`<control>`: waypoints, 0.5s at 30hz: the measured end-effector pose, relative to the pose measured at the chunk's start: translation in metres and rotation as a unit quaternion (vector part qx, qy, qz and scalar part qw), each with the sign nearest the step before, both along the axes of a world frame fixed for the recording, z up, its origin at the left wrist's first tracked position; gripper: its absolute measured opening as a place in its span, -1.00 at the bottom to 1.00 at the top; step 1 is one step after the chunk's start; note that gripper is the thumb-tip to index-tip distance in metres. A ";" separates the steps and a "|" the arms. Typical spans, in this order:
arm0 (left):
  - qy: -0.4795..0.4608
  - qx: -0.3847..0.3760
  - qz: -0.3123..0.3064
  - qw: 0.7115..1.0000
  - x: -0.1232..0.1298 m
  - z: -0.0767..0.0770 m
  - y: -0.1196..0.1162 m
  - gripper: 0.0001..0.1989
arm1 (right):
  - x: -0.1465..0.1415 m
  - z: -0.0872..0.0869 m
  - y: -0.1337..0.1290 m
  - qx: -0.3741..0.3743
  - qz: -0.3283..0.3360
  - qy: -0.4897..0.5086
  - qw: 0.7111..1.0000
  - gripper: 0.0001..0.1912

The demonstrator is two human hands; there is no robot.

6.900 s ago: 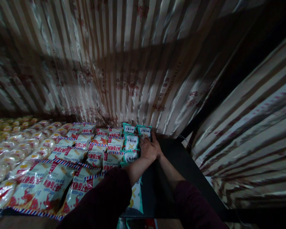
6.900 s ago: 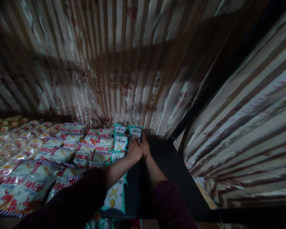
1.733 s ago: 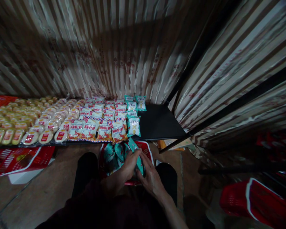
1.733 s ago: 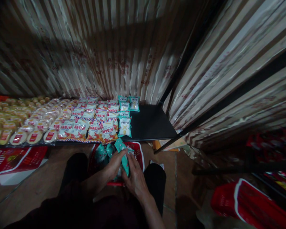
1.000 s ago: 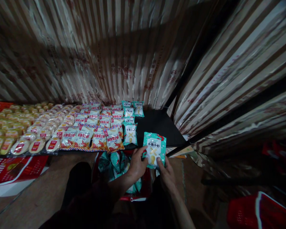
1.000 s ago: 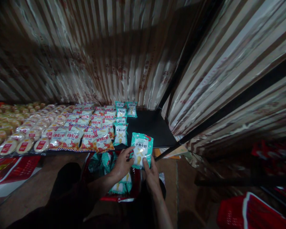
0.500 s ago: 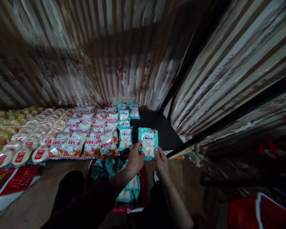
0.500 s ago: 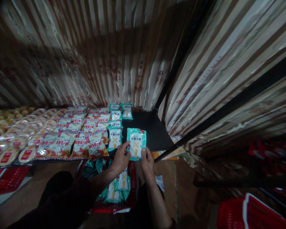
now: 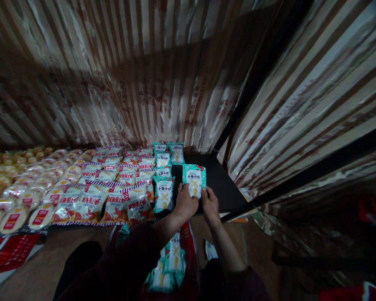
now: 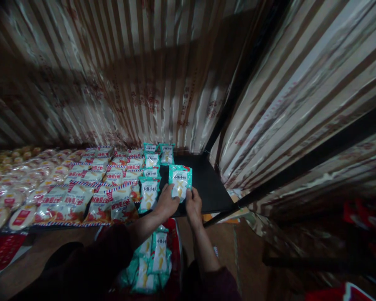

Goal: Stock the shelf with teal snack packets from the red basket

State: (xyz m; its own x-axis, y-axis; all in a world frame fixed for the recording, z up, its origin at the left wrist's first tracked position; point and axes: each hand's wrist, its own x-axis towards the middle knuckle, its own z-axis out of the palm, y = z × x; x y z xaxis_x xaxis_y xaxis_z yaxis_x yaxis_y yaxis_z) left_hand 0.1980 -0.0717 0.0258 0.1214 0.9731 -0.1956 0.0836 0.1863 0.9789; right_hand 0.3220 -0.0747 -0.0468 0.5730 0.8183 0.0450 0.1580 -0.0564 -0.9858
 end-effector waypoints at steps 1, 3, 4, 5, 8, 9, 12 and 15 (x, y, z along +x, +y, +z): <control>-0.010 -0.003 0.006 1.000 0.002 0.000 0.005 -0.42 | 0.000 0.001 0.006 0.000 -0.001 -0.006 1.000 -0.34; -0.024 -0.005 0.012 1.000 0.006 0.000 0.015 -0.46 | 0.000 0.004 0.017 0.005 -0.004 -0.020 1.000 -0.34; -0.028 -0.005 0.015 0.999 0.007 0.000 0.019 -0.48 | -0.001 0.004 0.023 0.008 -0.004 -0.025 1.000 -0.34; -0.031 -0.005 0.021 0.999 0.009 0.000 0.024 -0.49 | -0.001 0.005 0.029 0.012 -0.003 -0.029 1.000 -0.34; -0.023 0.005 0.040 0.999 0.015 0.002 0.038 -0.53 | 0.000 0.003 0.048 0.026 0.011 -0.040 0.999 -0.36; -0.019 0.009 0.048 0.999 0.016 0.003 0.043 -0.55 | 0.000 0.002 0.055 0.029 0.017 -0.044 0.998 -0.36; -0.045 0.003 0.079 0.996 0.021 0.004 0.058 -0.65 | 0.001 -0.002 0.076 0.031 0.027 -0.055 0.998 -0.39; -0.134 -0.031 0.080 0.987 0.025 0.002 0.074 -0.75 | 0.000 -0.006 0.095 0.029 0.027 -0.060 0.997 -0.43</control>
State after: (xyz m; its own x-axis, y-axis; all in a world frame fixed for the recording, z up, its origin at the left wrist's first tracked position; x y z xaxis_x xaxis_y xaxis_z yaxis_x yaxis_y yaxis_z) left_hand 0.2233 0.0018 0.0276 0.0226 0.9711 -0.2376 -0.2129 0.2369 0.9479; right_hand 0.3222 0.0199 -0.0530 0.5154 0.8420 0.1595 0.2761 0.0130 -0.9610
